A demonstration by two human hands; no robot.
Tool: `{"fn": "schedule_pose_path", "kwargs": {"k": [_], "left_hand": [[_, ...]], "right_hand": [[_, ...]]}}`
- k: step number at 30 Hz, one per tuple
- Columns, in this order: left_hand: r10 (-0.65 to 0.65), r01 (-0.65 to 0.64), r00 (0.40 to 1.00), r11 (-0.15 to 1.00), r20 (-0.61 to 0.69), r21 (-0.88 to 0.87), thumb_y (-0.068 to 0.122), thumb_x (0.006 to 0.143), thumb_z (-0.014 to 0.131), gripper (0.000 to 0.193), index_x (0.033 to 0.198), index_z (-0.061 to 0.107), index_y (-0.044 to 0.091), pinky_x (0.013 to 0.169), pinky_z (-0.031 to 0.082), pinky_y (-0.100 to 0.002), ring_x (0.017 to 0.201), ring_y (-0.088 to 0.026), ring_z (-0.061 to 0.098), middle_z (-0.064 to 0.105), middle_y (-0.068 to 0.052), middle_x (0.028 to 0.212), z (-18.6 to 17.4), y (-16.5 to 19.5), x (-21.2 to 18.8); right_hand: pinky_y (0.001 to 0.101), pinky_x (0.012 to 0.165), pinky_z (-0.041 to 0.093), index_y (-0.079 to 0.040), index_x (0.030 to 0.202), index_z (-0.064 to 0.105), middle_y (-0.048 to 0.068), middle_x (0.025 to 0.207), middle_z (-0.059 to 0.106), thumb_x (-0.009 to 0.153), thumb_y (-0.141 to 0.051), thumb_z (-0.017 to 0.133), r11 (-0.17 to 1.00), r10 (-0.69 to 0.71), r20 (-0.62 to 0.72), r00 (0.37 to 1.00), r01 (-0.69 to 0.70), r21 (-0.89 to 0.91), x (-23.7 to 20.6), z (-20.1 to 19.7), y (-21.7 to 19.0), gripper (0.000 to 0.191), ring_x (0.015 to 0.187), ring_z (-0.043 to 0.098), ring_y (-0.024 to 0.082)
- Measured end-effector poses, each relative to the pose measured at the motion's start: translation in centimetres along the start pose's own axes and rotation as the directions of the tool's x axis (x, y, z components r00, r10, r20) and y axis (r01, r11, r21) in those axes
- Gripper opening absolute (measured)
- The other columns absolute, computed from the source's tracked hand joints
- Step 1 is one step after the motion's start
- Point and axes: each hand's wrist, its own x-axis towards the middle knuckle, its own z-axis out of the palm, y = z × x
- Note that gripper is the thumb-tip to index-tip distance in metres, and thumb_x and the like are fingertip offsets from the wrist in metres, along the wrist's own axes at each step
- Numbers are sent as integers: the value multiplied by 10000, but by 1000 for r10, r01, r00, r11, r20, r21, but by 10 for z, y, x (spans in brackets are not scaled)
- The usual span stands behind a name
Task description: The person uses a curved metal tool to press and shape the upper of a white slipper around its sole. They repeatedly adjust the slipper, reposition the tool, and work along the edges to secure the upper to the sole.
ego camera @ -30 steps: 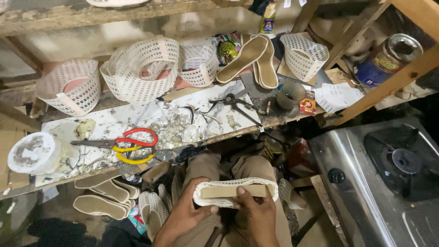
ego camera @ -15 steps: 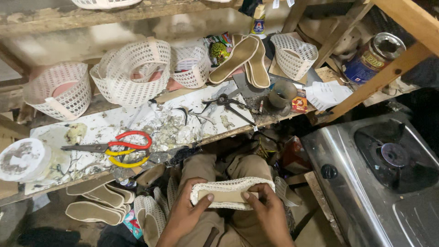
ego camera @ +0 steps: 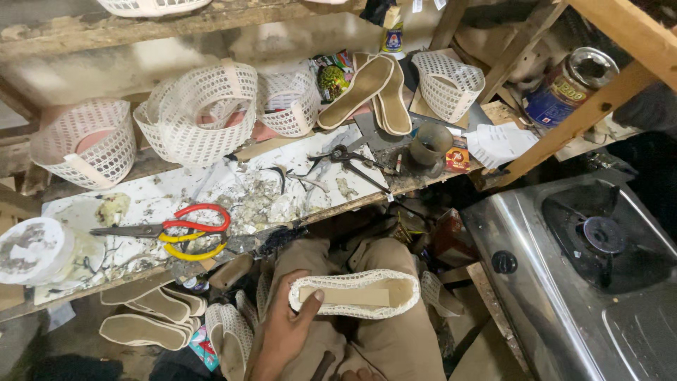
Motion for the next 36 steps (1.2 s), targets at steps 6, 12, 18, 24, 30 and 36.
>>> {"fn": "schedule_pose_path", "kwargs": {"k": [6,12,18,24,30,36], "left_hand": [[138,-129,988,983,-62,130,256,1008,588,330,1293,602,90,816,507,-267,950,-138,642,694,-82,1110,5,-1,3],[-115,116,993,990,-16,85,258,982,609,364,1319,598,121,631,455,-301,742,-169,546,686,-76,1069,14,5,3],[64,-64,996,998,-63,6,220,975,631,374,1322,587,87,740,526,-264,932,-120,633,692,-62,1107,12,0,-1],[140,-142,989,988,-38,-53,194,979,630,414,1369,560,75,834,525,-265,1044,-144,624,639,-81,1236,15,-6,1],[150,-148,988,988,-44,38,167,968,626,386,1338,582,66,849,516,-295,1081,-180,623,636,-85,1234,13,6,-3],[545,-550,808,559,225,621,130,905,668,396,1298,624,140,1065,413,-442,1219,-296,594,672,-68,1249,22,31,-3]], "right_hand": [[469,722,499,-68,1247,491,168,922,676,906,-400,686,894,31,-93,995,14,448,4,-8,15,515,876,667,345],[459,779,467,-64,1290,452,170,1007,634,923,-403,661,562,216,-276,937,112,820,8,-46,24,542,952,624,336],[448,836,436,-59,1333,414,172,1092,592,940,-406,636,505,318,-349,882,154,849,-7,-66,53,570,1028,582,327],[437,893,404,-54,1376,376,174,1176,550,957,-409,611,591,294,-347,890,116,799,-26,-82,81,597,1105,540,317],[426,950,372,-49,1419,338,176,1261,508,974,-412,586,487,473,-434,767,183,854,-31,-71,95,625,1181,498,308],[416,1007,340,-45,1462,299,177,1346,466,991,-415,561,566,344,-202,917,-31,824,-26,-49,82,653,1258,455,299]]}}
